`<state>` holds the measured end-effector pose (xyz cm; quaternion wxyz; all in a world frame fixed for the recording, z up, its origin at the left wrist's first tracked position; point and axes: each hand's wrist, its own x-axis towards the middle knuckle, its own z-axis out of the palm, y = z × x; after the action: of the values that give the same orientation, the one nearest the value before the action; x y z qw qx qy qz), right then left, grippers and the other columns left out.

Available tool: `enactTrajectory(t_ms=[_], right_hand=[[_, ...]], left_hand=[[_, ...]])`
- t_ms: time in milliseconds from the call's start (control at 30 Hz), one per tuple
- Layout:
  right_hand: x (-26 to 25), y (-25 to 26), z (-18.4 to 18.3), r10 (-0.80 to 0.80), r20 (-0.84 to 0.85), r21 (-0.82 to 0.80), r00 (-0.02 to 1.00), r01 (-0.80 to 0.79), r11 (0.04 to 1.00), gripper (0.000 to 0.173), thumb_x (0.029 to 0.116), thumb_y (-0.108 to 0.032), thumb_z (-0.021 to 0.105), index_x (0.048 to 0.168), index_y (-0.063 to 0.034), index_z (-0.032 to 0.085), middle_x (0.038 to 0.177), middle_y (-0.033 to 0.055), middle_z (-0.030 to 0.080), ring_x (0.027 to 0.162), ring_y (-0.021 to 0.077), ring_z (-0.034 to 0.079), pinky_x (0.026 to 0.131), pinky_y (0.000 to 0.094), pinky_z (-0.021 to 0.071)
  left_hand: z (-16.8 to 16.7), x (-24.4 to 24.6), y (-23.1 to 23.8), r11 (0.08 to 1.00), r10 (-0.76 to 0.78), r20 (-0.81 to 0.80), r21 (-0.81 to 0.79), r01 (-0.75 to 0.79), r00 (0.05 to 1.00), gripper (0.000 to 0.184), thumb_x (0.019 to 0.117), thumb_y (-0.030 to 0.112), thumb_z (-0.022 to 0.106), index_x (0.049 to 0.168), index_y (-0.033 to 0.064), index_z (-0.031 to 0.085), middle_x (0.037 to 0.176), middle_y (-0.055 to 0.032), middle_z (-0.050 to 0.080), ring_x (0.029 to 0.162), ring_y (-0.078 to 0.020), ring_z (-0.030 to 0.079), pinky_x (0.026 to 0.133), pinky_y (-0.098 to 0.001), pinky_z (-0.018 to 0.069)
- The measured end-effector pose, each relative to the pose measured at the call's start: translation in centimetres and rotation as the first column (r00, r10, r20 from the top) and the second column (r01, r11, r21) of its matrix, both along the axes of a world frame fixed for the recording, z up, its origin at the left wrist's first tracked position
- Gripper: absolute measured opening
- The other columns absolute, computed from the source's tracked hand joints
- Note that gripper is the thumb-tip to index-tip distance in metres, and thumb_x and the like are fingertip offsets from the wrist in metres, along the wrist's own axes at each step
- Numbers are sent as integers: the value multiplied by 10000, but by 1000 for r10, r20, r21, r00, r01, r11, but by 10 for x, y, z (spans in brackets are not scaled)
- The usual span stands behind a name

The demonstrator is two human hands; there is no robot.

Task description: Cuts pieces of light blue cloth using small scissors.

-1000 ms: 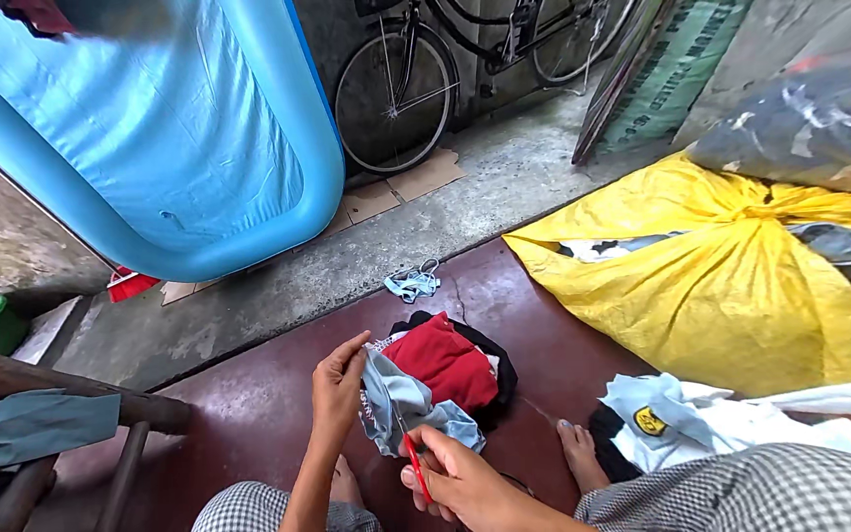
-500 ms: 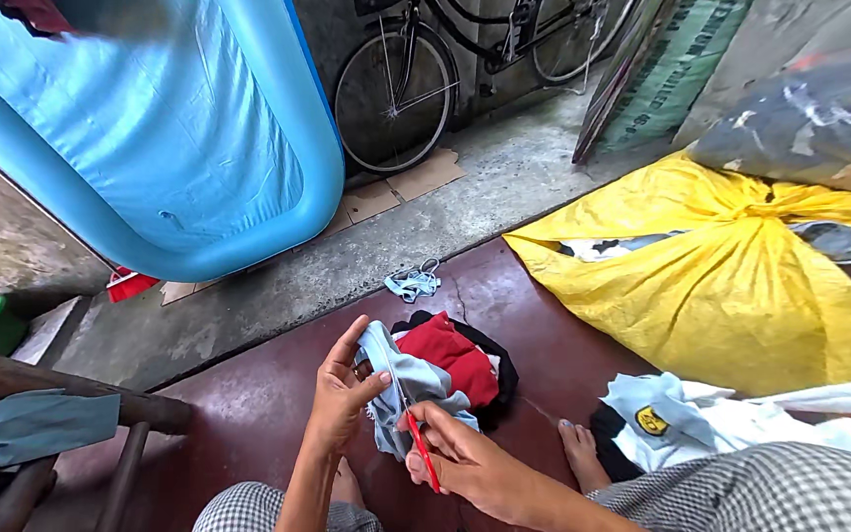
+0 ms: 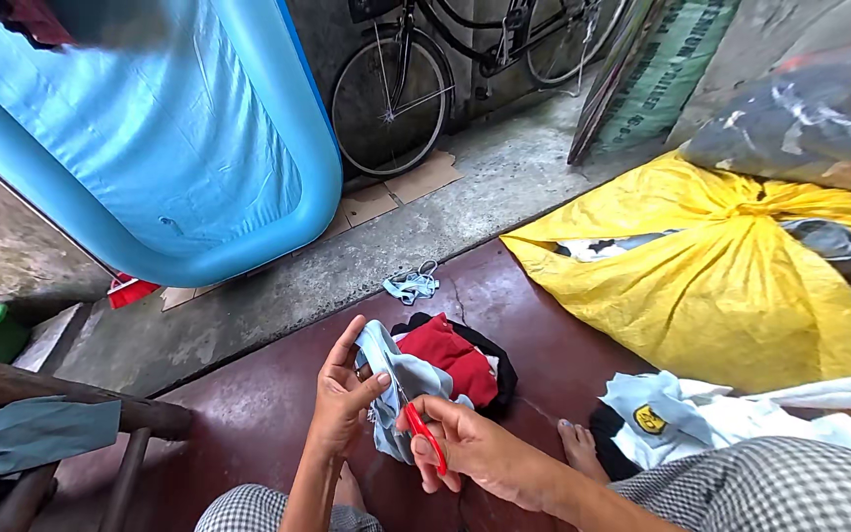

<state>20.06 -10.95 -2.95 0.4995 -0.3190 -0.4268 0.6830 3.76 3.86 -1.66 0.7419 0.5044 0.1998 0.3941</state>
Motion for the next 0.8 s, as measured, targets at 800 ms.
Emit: enactTrajectory(t_ms=[800], right_hand=[[-7,-1,-3,-104,-63,6,993,105,994,306,1015,-216,622,1280,-91,532,904,13,644,754,127,654,704,322,589]], left_hand=[[8,-6,-4,982,-157,-74,94,163,985,1039,773,-67,810,1622,206,277,1475,-169,494,1176,-308,646,960,-469,585]])
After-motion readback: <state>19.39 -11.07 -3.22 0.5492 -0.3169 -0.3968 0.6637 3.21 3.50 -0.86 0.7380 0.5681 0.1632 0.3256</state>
